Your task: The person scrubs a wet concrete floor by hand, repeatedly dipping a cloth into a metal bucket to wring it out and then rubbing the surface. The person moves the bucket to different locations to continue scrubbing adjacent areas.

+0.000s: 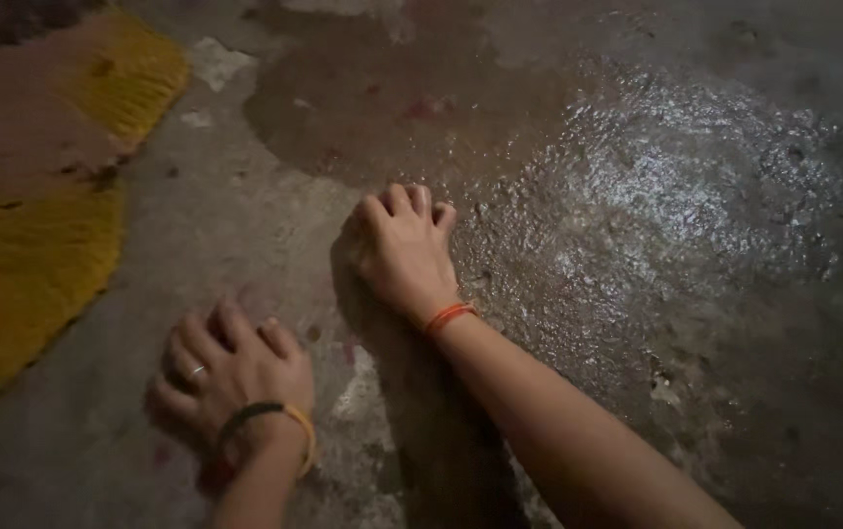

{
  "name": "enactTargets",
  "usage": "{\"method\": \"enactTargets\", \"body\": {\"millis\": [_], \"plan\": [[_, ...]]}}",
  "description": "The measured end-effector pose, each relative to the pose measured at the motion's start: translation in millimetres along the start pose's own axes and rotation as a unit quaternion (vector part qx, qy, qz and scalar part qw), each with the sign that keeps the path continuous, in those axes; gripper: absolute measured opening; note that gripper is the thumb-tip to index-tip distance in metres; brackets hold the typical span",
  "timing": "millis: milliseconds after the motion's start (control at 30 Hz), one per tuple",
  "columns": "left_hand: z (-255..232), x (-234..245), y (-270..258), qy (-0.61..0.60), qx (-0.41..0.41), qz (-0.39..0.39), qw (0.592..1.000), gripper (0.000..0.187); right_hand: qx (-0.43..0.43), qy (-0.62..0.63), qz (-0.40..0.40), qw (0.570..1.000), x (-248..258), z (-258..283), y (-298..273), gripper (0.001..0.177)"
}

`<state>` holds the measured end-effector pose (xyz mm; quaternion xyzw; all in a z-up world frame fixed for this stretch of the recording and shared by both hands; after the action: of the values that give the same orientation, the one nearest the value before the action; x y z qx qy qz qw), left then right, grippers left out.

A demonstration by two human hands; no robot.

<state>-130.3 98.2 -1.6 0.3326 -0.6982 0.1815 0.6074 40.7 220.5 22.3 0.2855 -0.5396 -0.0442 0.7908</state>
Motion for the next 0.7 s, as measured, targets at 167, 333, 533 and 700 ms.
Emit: {"method": "enactTargets", "body": {"millis": [167,333,533,700], "plan": [[-8,7,-4,0.031,0.003,0.023,0.999,0.057,-0.01,-0.016,-0.021,1.0,-4,3,2,0.035],[-13,19,-5,0.049,0.01,0.058,0.997,0.058,0.061,-0.038,-0.127,0.989,-19,7,34,0.04],[-14,21,-8,0.049,-0.014,0.013,0.999,0.06,0.032,-0.025,-0.052,0.998,-50,7,88,0.031],[-11,13,-10,0.058,-0.008,0.04,0.997,0.061,0.025,-0.04,0.015,0.999,-50,5,77,0.038]]}}
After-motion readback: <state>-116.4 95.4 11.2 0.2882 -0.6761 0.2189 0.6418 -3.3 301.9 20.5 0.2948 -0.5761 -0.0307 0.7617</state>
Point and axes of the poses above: each hand's wrist, its own y-axis towards the middle knuckle, its own x-axis out of the back of the hand, z = x × y, the point moved 6 cm from there along y, towards the middle knuckle, and after that the axes turned 12 degrees about -y, right-handed, at the moved point
